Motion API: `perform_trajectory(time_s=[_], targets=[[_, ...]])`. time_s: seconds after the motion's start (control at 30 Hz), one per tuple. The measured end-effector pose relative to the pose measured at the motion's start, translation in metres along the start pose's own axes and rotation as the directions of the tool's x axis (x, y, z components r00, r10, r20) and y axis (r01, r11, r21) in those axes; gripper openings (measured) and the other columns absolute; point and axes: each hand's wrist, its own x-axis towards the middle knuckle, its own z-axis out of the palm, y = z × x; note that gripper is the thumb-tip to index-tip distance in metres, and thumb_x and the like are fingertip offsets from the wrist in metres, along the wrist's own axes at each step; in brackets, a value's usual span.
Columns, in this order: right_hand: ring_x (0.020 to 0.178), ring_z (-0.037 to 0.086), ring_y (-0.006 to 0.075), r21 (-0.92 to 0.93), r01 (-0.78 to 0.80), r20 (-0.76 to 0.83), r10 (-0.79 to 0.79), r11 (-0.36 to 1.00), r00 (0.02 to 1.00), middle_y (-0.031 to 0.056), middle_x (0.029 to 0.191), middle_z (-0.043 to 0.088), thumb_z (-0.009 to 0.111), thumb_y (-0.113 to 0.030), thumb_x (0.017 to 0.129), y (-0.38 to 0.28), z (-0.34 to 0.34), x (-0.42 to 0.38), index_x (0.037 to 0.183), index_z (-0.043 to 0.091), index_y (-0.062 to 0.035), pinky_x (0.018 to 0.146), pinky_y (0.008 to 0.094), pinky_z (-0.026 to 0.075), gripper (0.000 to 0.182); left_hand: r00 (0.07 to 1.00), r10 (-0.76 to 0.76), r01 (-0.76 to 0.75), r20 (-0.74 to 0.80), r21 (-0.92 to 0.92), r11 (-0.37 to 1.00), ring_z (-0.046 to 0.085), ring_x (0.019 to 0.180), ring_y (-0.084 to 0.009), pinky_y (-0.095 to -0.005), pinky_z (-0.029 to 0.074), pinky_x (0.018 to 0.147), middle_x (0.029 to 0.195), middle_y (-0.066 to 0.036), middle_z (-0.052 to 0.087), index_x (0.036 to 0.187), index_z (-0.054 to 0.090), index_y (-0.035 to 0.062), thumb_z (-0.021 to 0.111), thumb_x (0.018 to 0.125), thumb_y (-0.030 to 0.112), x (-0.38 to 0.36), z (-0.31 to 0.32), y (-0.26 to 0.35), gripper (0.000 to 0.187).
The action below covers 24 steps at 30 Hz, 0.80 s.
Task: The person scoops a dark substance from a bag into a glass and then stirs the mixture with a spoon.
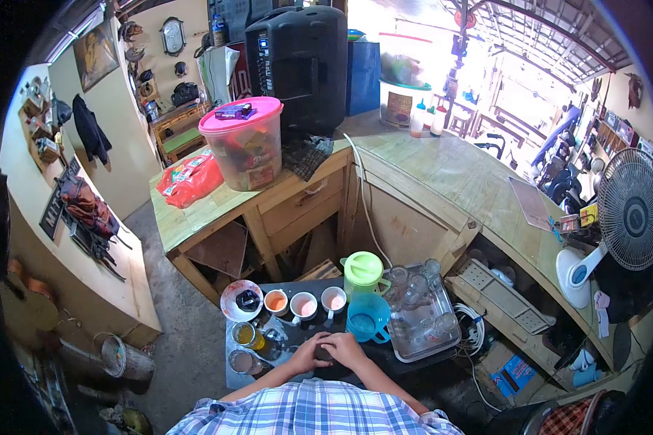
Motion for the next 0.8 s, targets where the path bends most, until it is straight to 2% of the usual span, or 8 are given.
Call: perform_trajectory(time_s=[0.1, 0.2, 0.33, 0.4, 0.5, 0.63, 0.77, 0.8], targets=[[0.084, 0.067, 0.0293, -0.186, -0.055, 0.096, 0.074, 0.981, 0.993, 0.0114, 0.09, 0.071, 0.067, -0.015, 0.079, -0.009, -0.006, -0.003, 0.095, 0.075, -0.0146, 0.075, 0.0381, 0.053, 0.018, 0.993, -0.115, 0.116, 0.008, -0.024, 0.993, 0.056, 0.115, -0.0357, -0.042, 0.046, 0.095, 0.125, -0.017, 0.057, 0.132, 0.042, 0.0079, 0.086, 0.062, 0.025, 0.0, -0.007, 0.015, 0.085], [0.084, 0.067, 0.0293, -0.029, -0.124, 0.134, 0.127, 0.992, 0.983, 0.0107, 0.091, 0.071, 0.067, -0.015, 0.079, -0.009, -0.006, -0.004, 0.094, 0.075, -0.0146, 0.075, 0.0374, 0.053, 0.017, 0.995, -0.1, 0.1, -0.013, 0.001, 0.995, 0.057, 0.113, -0.0358, -0.042, 0.047, 0.094, 0.124, -0.016, 0.058, 0.132, 0.042, 0.009, 0.086, 0.062, 0.027, -0.001, -0.004, 0.011, 0.085], [0.085, 0.067, 0.0285, -0.155, -0.033, -0.007, 0.033, 0.987, 0.999, 0.0106, 0.091, 0.071, 0.067, -0.015, 0.079, -0.012, -0.007, -0.01, 0.093, 0.075, -0.0139, 0.076, 0.0371, 0.053, 0.017, 0.995, -0.104, 0.104, -0.014, 0.022, 0.994, 0.057, 0.114, -0.0355, -0.0425, 0.046, 0.094, 0.125, -0.016, 0.058, 0.133, 0.041, 0.0104, 0.086, 0.062, 0.025, -0.002, -0.001, 0.01, 0.086], [0.086, 0.067, 0.028, -0.083, -0.159, 0.152, 0.171, 0.984, 0.973, 0.0099, 0.09, 0.071, 0.067, -0.014, 0.078, -0.015, -0.014, -0.01, 0.092, 0.075, -0.0137, 0.077, 0.038, 0.053, 0.016, 0.995, -0.101, 0.101, -0.012, 0.032, 0.994, 0.057, 0.113, -0.0365, -0.0423, 0.047, 0.093, 0.124, -0.017, 0.058, 0.132, 0.041, 0.0105, 0.086, 0.061, 0.025, -0.001, 0.003, 0.009, 0.085], [0.084, 0.067, 0.0289, -0.063, 0.046, -0.002, -0.046, 0.997, 0.999, 0.0106, 0.089, 0.071, 0.068, -0.015, 0.078, -0.001, -0.007, -0.015, 0.094, 0.075, -0.0143, 0.076, 0.038, 0.053, 0.018, 0.996, -0.08, 0.08, -0.031, -0.009, 0.997, 0.057, 0.112, -0.0372, -0.0421, 0.048, 0.091, 0.124, -0.017, 0.059, 0.132, 0.042, 0.0101, 0.086, 0.06, 0.026, 0.0, 0.008, 0.015, 0.085], [0.084, 0.067, 0.0282, -0.082, -0.13, 0.141, 0.141, 0.988, 0.98, 0.0117, 0.09, 0.071, 0.067, -0.015, 0.078, -0.005, -0.022, -0.023, 0.093, 0.075, -0.0138, 0.076, 0.0372, 0.053, 0.017, 0.997, -0.072, 0.071, -0.031, -0.01, 0.997, 0.058, 0.111, -0.0374, -0.0419, 0.049, 0.09, 0.121, -0.018, 0.059, 0.132, 0.042, 0.0098, 0.087, 0.06, 0.027, 0.004, 0.019, 0.013, 0.086], [0.084, 0.066, 0.0289, -0.032, 0.018, -0.046, -0.02, 0.999, 0.999, 0.012, 0.086, 0.069, 0.068, -0.013, 0.078, 0.01, -0.021, -0.032, 0.095, 0.075, -0.013, 0.076, 0.0375, 0.053, 0.017, 0.994, -0.083, 0.084, -0.07, 0.008, 0.996, 0.058, 0.11, -0.0367, -0.0416, 0.048, 0.09, 0.12, -0.017, 0.06, 0.131, 0.044, 0.0121, 0.087, 0.06, 0.027, 0.005, 0.027, 0.022, 0.085], [0.083, 0.065, 0.0296, -0.127, -0.023, 0.022, 0.026, 0.992, 0.999, 0.012, 0.087, 0.068, 0.069, -0.012, 0.078, 0.01, -0.025, -0.034, 0.094, 0.075, -0.0115, 0.075, 0.038, 0.053, 0.017, 0.992, -0.097, 0.098, -0.081, 0.005, 0.995, 0.059, 0.11, -0.0358, -0.0413, 0.048, 0.091, 0.119, -0.016, 0.06, 0.131, 0.044, 0.0122, 0.087, 0.059, 0.027, 0.005, 0.028, 0.024, 0.085]])
